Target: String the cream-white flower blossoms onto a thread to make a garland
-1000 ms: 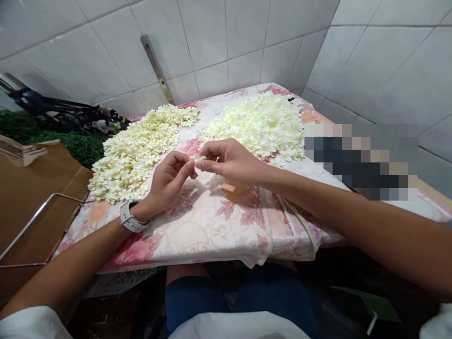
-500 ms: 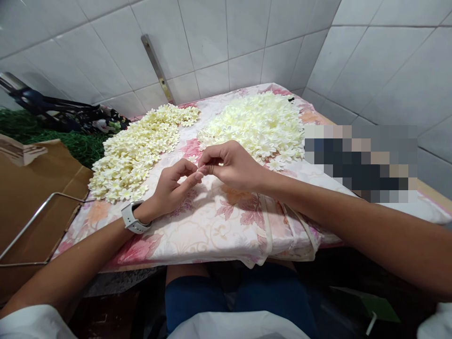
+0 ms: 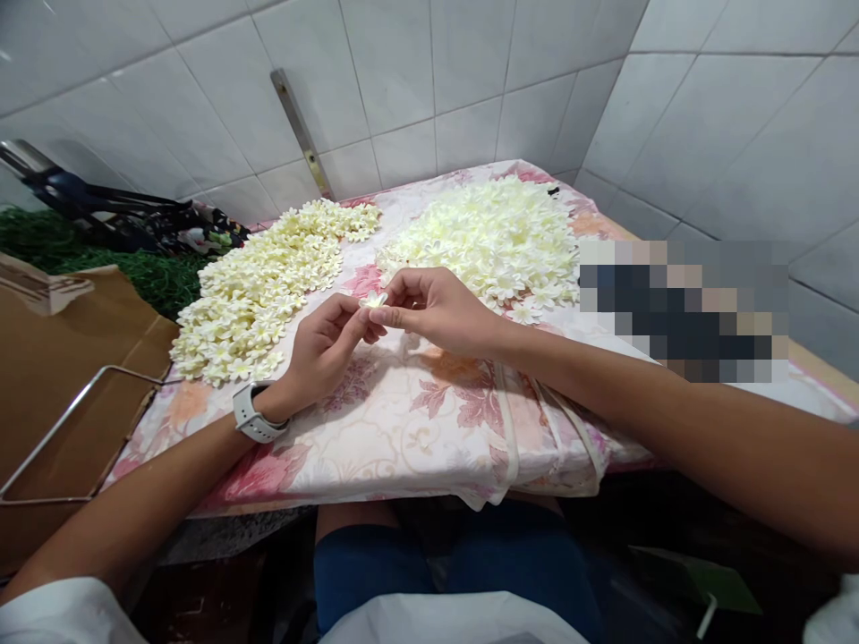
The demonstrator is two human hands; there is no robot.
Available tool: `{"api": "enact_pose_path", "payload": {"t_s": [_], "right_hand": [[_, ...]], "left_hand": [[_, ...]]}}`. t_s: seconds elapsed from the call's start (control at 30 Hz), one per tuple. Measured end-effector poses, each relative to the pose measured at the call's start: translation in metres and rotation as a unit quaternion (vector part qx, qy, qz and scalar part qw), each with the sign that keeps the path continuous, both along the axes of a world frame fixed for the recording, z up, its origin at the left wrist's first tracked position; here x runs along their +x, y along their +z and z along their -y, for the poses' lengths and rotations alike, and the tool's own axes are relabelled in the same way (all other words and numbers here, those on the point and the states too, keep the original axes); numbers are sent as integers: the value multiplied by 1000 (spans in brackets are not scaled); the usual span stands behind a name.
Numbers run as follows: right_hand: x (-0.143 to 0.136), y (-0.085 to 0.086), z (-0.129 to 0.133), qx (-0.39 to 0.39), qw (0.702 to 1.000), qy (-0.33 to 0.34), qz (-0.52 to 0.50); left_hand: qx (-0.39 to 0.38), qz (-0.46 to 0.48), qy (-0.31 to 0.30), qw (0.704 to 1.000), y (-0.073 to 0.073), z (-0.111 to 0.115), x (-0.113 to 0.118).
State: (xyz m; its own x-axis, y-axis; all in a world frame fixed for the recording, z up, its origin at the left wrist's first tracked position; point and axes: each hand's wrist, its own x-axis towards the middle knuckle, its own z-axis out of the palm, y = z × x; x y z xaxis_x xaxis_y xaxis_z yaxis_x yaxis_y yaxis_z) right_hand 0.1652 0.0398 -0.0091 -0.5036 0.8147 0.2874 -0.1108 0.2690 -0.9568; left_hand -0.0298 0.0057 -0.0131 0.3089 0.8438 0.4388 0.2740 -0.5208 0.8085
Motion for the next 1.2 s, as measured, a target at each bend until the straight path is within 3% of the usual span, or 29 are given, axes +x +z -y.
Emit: {"api": "enact_pose_path", "payload": {"t_s": [0.27,0.37,0.47,0.6,0.93,1.2], "right_hand": [[2,-1,-3,49,998,6,34],[2,1,-2,76,995,-25,65],[3,2,-3,64,994,-36,76],[4,-1,-4,35,997,6,66],[3,3,-3,97,993,24,57],[5,4,-2,180,976,-71,100]], "left_hand": [[20,-18,-1,1000,4,0,-1],[24,-6,-5,1000,2,-1,0],[24,3,15,1000,0,-3,0],[5,23,35,999,1,-3,-1],[-184,134,-26,973,3,-5,2],[-177,127,-51,975,8,1,6]]}}
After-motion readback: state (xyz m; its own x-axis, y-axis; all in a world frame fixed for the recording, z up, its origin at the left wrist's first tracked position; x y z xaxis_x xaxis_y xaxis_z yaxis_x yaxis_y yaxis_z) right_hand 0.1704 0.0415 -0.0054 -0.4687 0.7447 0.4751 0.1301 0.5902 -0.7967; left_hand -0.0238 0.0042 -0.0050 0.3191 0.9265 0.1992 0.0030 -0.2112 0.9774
